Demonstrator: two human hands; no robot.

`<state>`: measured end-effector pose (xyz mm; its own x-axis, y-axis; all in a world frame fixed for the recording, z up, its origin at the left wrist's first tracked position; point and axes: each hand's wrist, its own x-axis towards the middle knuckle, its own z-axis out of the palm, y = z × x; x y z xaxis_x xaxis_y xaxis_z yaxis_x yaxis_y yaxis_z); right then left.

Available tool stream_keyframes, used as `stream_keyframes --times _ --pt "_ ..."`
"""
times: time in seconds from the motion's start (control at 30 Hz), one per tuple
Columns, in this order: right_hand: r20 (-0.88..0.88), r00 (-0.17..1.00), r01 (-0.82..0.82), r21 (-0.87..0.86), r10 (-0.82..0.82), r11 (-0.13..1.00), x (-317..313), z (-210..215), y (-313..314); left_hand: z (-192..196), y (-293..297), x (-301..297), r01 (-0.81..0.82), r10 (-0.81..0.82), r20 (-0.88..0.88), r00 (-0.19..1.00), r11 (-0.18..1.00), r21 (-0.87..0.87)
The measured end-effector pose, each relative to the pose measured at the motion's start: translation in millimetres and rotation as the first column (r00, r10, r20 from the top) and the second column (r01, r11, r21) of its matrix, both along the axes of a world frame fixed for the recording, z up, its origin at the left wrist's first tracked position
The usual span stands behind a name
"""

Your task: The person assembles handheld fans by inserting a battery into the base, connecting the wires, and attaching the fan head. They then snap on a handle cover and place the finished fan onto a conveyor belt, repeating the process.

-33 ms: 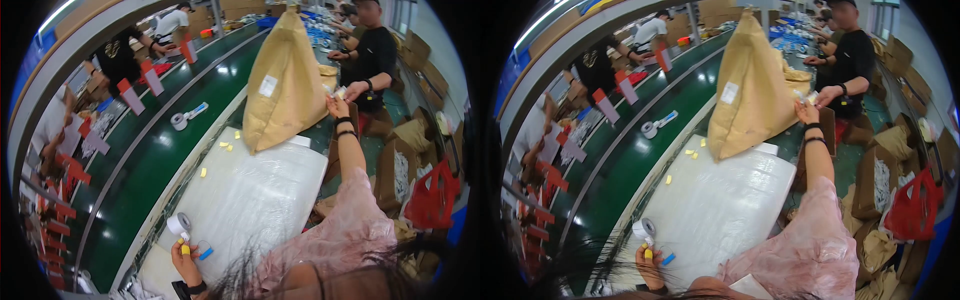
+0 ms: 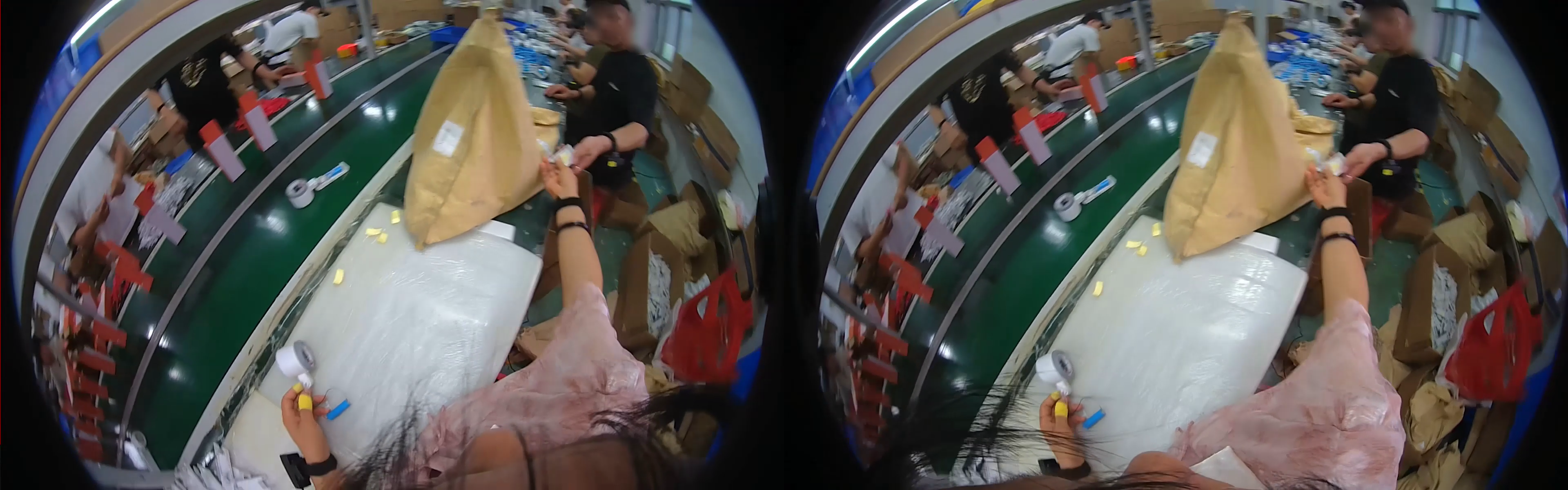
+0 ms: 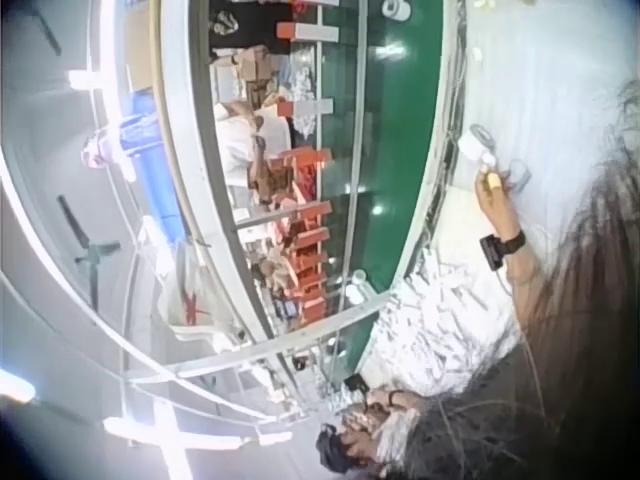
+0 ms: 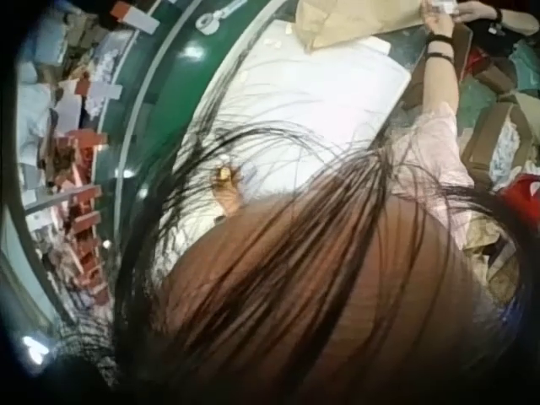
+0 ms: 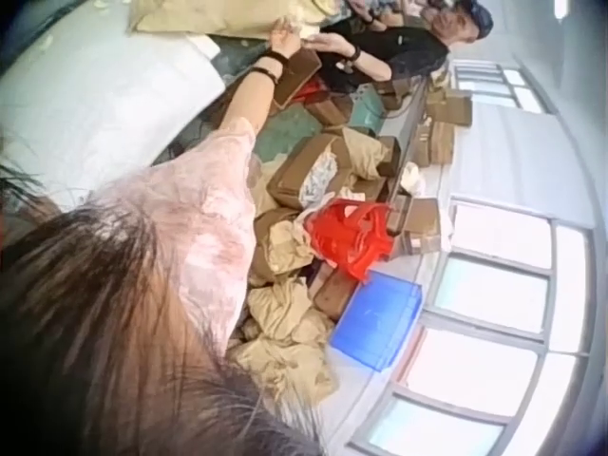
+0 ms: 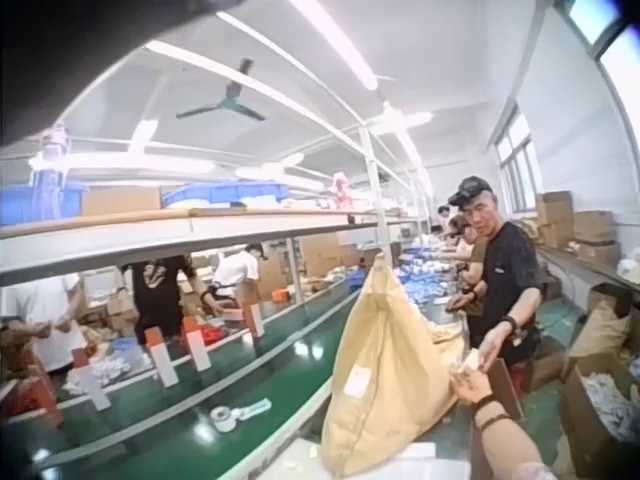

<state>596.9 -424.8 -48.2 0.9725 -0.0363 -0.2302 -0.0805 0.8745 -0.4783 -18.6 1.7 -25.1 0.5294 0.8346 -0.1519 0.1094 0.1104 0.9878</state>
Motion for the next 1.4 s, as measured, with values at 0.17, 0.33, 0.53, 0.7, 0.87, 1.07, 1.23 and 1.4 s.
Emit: stream_keyframes --times 0.17,0.33,0.53,0.7,0.87,1.07,1.23,1.4 --pt "0.432 0.88 -0.237 0.042 0.196 0.971 -73 23 27 -1 -6 -4 0.031 -0.034 0.038 0.999 0.997 0.07" --pt "0.486 0.687 -0.288 -0.5 0.54 0.817 -222 116 138 -9 -12 3 -0.115 0.087 0.096 0.992 0.932 0.345" --pt "-0.04 -0.373 0.018 -0.999 0.927 -0.036 -329 150 274 17 -11 -10 -0.044 0.022 0.336 0.942 0.997 0.056" --pt "-0.192 -0.708 -0.009 -0.96 0.679 -0.281 -377 144 353 58 -22 -3 0.256 -0.155 0.381 0.912 0.939 -0.231" --pt "-0.072 -0.536 0.15 -0.989 0.841 0.011 -406 119 372 40 -7 -11 0.7 -0.316 0.676 0.666 0.577 -0.42" --pt "0.542 -0.374 0.517 -0.552 0.753 0.654 -447 103 343 27 -19 -11 0.434 -0.178 0.552 0.815 0.817 -0.378" --pt "0.398 -0.443 0.608 -0.526 0.803 0.595 -462 98 340 40 -28 -5 0.291 -0.083 0.457 0.886 0.867 -0.406" --pt "0.25 -0.559 0.663 -0.438 0.791 0.607 -464 101 341 45 -32 -3 0.209 -0.074 0.35 0.934 0.907 -0.365"
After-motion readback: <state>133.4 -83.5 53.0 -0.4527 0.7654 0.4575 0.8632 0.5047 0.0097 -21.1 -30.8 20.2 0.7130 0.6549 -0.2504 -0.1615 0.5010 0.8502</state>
